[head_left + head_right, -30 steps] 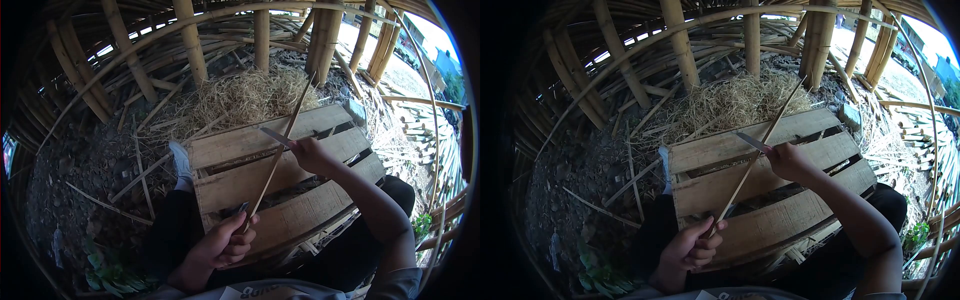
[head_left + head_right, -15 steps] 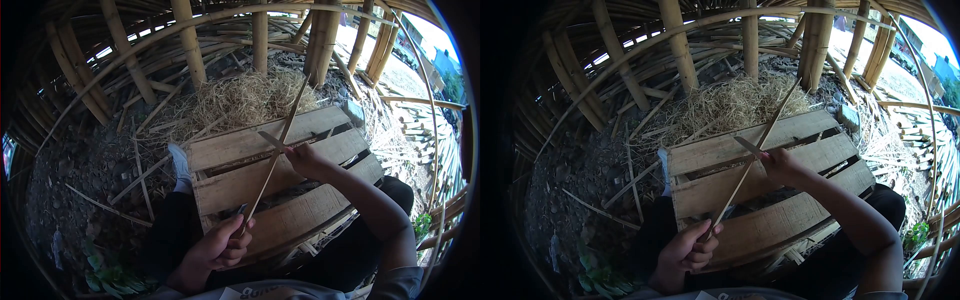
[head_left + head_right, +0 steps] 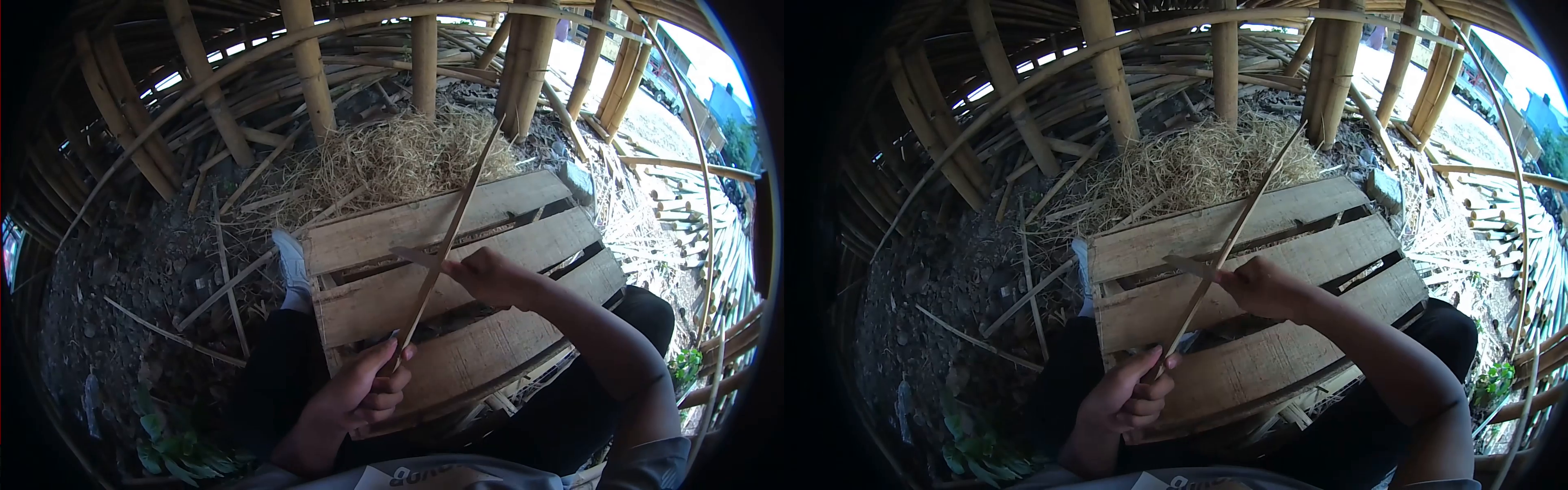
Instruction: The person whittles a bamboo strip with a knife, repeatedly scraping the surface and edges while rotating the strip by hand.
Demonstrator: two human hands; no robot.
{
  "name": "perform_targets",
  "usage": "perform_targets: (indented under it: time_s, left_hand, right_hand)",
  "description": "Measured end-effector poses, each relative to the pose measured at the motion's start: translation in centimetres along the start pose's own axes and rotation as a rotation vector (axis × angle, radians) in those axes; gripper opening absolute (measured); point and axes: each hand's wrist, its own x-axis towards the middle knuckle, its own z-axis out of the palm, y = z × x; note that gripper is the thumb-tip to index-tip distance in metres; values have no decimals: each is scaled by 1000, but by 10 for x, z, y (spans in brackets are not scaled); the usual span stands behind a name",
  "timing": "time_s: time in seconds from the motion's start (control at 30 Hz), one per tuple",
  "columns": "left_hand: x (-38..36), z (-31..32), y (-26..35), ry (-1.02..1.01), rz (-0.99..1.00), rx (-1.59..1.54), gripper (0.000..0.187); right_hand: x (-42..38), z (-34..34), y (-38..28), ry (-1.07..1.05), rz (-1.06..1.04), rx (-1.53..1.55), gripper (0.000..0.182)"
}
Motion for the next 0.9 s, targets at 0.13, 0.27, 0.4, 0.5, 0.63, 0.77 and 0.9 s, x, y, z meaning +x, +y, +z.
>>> perform_targets:
  time_s: [0.13, 0.27, 0.4, 0.5, 0.63, 0.77, 0.9]
  left_hand:
    - [1, -3, -2, -33, 1, -31, 28]
    - [-19, 6, 3, -19, -3, -24, 28]
    - [-29, 3, 3, -59, -16, -23, 30]
    - [-19, -5, 7, -56, 0, -12, 31]
    - [-4, -1, 4, 70, 22, 55, 31]
    - [-1, 2, -1, 31, 21, 33, 31]
    - [-3, 1, 2, -7, 7, 26, 30]
  right_hand:
    - [30, -24, 23, 183, 132, 23, 57]
    - [39, 9, 44, 366, -142, 33, 49]
    - [23, 10, 33, 339, -201, 114, 49]
    - [-2, 6, 5, -43, 65, 116, 54]
    - [-21, 38, -4, -173, -78, 149, 60]
    - [26, 6, 36, 68, 1, -17, 60]
    - [27, -7, 30, 233, -86, -29, 61]
